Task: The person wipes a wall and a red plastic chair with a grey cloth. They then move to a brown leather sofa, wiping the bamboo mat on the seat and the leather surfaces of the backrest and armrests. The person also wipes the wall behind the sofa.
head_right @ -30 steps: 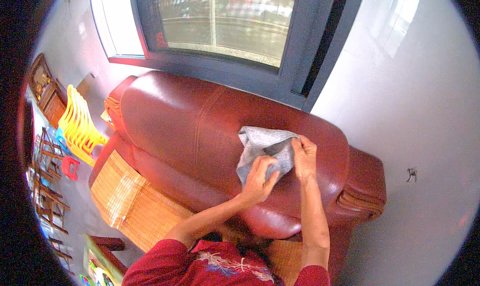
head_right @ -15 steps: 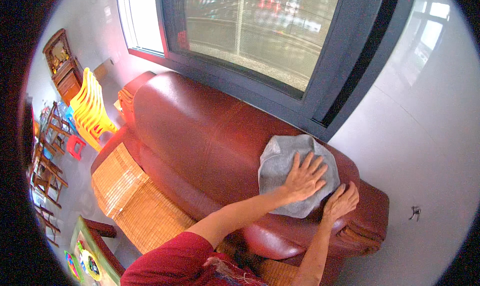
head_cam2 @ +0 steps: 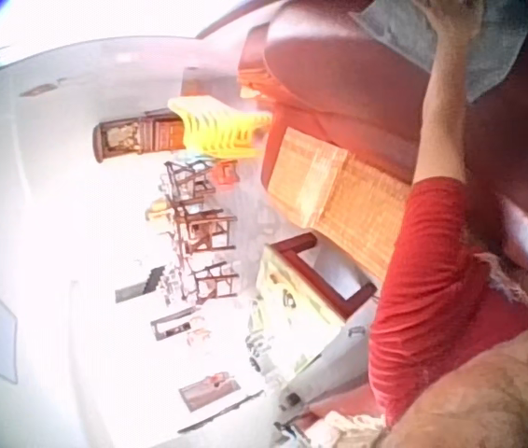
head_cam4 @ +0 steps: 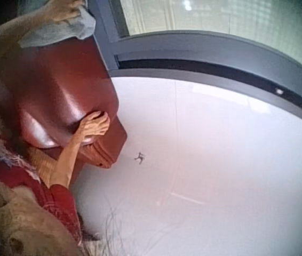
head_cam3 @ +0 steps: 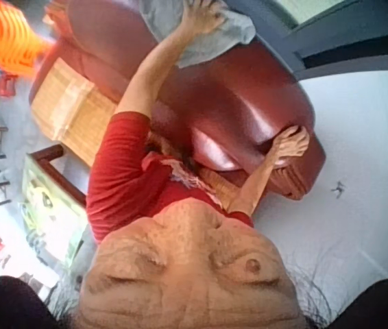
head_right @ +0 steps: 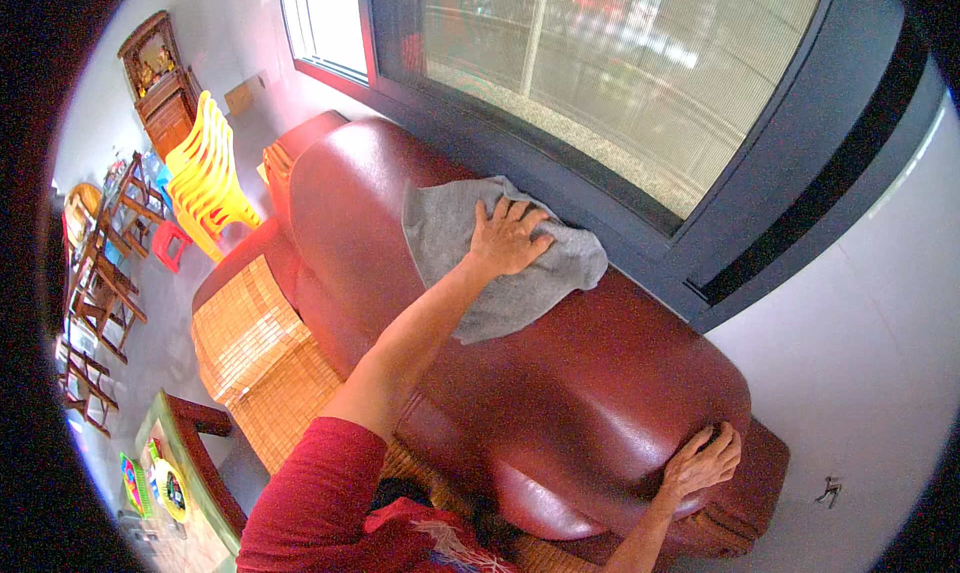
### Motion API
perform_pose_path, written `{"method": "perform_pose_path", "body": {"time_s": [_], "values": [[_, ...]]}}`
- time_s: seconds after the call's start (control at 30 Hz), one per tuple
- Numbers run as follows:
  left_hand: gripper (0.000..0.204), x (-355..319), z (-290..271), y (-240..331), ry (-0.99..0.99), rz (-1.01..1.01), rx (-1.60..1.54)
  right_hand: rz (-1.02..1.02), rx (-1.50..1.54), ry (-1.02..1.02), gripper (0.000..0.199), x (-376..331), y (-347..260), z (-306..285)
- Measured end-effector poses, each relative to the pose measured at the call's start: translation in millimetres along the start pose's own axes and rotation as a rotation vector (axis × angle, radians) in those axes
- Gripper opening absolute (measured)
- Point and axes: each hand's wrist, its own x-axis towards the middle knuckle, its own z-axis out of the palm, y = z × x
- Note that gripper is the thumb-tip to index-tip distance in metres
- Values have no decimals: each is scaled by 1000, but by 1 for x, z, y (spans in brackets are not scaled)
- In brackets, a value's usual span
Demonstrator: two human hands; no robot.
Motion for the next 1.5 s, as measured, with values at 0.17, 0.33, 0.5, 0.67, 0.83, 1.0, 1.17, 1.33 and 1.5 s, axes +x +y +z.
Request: {"method": "perform_pose_path", "body": {"time_s": [0.17,0.33,0.5,0.67,0.83,1.0,1.17,1.33,1.5], "values": [[52,-4,5,4,67,-54,47,7,-23,-4,32,-2,1,5],[62,-55,-1,45,163,20,25,-8,-58,17,33,0,5,9],[60,-127,-25,83,307,159,-201,-11,-75,12,31,0,12,11],[68,-184,2,87,355,289,-297,-44,-72,-2,30,-3,13,9],[71,-152,-14,32,285,407,-259,-60,-47,-33,33,-2,19,14],[60,-88,-35,-29,274,374,-219,-80,-102,-54,35,0,18,8],[59,-51,-38,-66,179,291,-158,-43,-132,-85,38,3,20,7],[63,-7,-34,-126,89,40,-108,-121,-38,-28,38,3,20,8],[66,10,-39,-153,177,-304,-7,-152,-87,17,39,4,31,16]]}}
